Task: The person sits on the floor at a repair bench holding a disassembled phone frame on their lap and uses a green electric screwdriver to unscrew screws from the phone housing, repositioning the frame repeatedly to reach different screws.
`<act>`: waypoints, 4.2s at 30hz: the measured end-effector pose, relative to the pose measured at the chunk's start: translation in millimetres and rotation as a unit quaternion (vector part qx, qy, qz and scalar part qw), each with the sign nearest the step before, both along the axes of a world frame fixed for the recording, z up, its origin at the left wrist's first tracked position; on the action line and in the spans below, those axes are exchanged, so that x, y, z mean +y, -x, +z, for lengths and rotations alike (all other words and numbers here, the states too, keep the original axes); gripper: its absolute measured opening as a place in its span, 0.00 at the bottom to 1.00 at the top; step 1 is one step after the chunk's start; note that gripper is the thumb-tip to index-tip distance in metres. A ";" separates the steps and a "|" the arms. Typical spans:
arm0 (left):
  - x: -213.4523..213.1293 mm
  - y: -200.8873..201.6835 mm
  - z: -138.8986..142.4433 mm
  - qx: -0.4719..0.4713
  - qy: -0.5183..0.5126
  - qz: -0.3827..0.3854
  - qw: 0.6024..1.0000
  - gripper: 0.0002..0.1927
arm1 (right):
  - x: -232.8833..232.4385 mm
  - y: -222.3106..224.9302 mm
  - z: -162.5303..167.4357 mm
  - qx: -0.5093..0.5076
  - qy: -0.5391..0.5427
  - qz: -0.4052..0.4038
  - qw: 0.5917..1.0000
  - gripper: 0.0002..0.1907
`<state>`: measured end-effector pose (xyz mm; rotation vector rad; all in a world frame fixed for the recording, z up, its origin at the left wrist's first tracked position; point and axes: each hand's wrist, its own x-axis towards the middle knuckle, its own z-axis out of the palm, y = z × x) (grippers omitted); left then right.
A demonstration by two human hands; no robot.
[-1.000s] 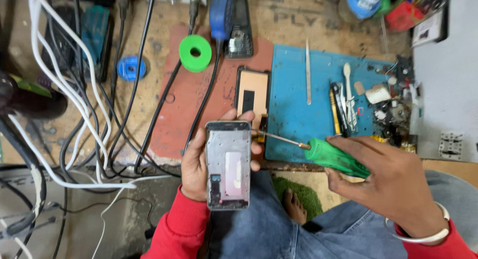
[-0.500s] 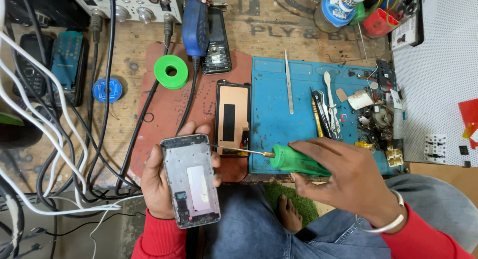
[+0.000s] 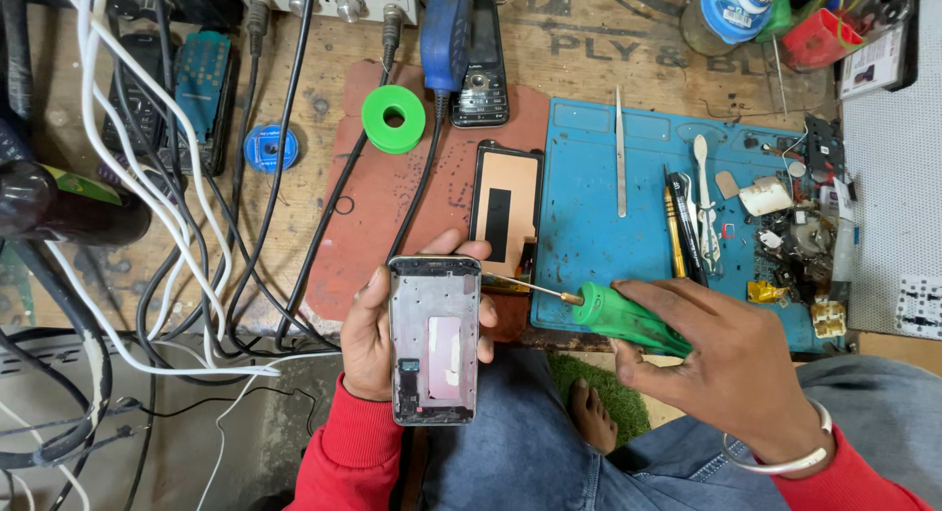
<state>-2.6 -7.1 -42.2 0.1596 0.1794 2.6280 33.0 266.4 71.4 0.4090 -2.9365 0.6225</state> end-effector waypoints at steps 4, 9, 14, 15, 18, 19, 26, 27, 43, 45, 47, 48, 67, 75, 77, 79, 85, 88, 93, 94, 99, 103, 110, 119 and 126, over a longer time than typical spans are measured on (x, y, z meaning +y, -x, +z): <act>-0.6 -0.7 -0.7 -0.004 0.001 0.000 1.000 0.37 | -0.9 -1.9 0.8 -0.003 -0.006 -0.009 1.000 0.26; -0.2 -1.1 0.7 -0.010 -0.005 -0.010 1.000 0.37 | -1.4 -3.5 1.8 0.001 0.003 -0.033 0.999 0.26; -0.9 -1.2 -0.3 -0.007 0.012 -0.015 1.000 0.37 | -0.4 -5.8 3.8 0.001 -0.011 -0.048 0.999 0.26; -1.3 -1.5 -0.5 -0.005 0.015 -0.015 1.000 0.37 | -0.2 -5.7 4.0 0.001 -0.013 -0.051 0.999 0.26; -1.9 -1.4 -0.8 -0.008 0.015 -0.020 1.000 0.37 | 0.5 -7.4 5.1 0.007 -0.031 -0.048 0.998 0.26; -1.6 -0.2 -0.9 -0.005 0.020 -0.020 1.000 0.37 | 0.9 -6.4 5.1 0.017 -0.029 -0.045 0.998 0.26; -3.0 0.4 0.2 0.003 0.030 -0.037 0.999 0.37 | 2.4 -6.0 4.8 0.021 -0.030 -0.044 0.998 0.27; -3.7 0.1 0.3 0.008 0.034 -0.040 0.999 0.37 | 2.6 -6.3 4.6 0.024 -0.034 -0.042 0.998 0.27; -5.0 -0.7 -2.4 -0.001 0.035 -0.062 0.997 0.38 | 1.1 -5.9 4.5 0.026 -0.030 -0.037 0.999 0.26; -4.5 -0.8 -2.5 -0.001 0.035 -0.063 0.997 0.38 | -0.2 -6.1 4.9 0.025 -0.032 -0.041 0.998 0.26; -4.7 -0.5 -2.8 0.000 0.026 -0.069 0.997 0.38 | -0.8 -6.1 5.2 0.024 -0.032 -0.042 0.998 0.26; -5.0 -0.3 -3.1 0.001 0.022 -0.071 0.997 0.38 | -1.2 -5.9 5.0 0.024 -0.032 -0.042 0.998 0.26; -2.2 -0.8 -2.5 -0.004 0.012 -0.076 0.997 0.36 | -7.9 -5.4 6.0 0.009 -0.034 -0.037 0.999 0.25; -1.4 -0.9 -3.5 -0.011 0.006 -0.084 0.996 0.36 | -10.5 -3.9 5.9 0.011 -0.026 -0.029 0.999 0.26; -1.1 -0.2 -4.0 -0.007 0.005 -0.085 0.996 0.36 | -11.2 -3.1 5.8 0.011 -0.028 -0.025 0.999 0.25; -1.0 -0.7 -4.2 -0.006 0.006 -0.086 0.996 0.36 | -11.9 -3.1 6.1 0.010 -0.026 -0.022 0.999 0.25; -1.7 0.0 -4.7 -0.005 0.012 -0.095 0.995 0.37 | -14.0 -1.7 6.1 0.005 -0.032 -0.023 0.999 0.25; -1.4 -0.2 -5.1 -0.009 0.010 -0.098 0.995 0.38 | -14.8 -1.5 6.0 0.008 -0.030 -0.021 0.999 0.25; -1.9 -0.2 -5.4 -0.006 0.012 -0.102 0.995 0.38 | -15.8 -1.9 7.0 0.003 -0.023 -0.021 1.000 0.25; -2.0 -0.5 -5.4 -0.006 0.014 -0.104 0.994 0.38 | -16.0 -2.1 7.2 0.002 -0.023 -0.020 1.000 0.25; -1.9 -0.4 -6.2 -0.004 0.016 -0.109 0.994 0.38 | -17.8 -1.6 7.1 0.000 -0.021 -0.025 0.999 0.25; -1.6 -0.1 -5.1 0.004 0.023 -0.102 0.995 0.38 | -18.1 -2.1 5.9 -0.002 -0.011 -0.013 1.000 0.25; 1.8 2.3 1.2 0.000 -0.004 -0.064 0.998 0.40 | -5.1 -0.9 13.3 -0.056 0.103 -0.034 0.992 0.27; 0.4 2.5 2.3 -0.018 -0.045 -0.050 0.998 0.43 | -3.5 -1.3 10.9 -0.034 0.034 -0.029 0.998 0.26; 1.2 1.3 -2.4 -0.022 -0.019 -0.040 0.999 0.40 | -3.8 -4.9 7.2 -0.016 0.012 -0.016 1.000 0.27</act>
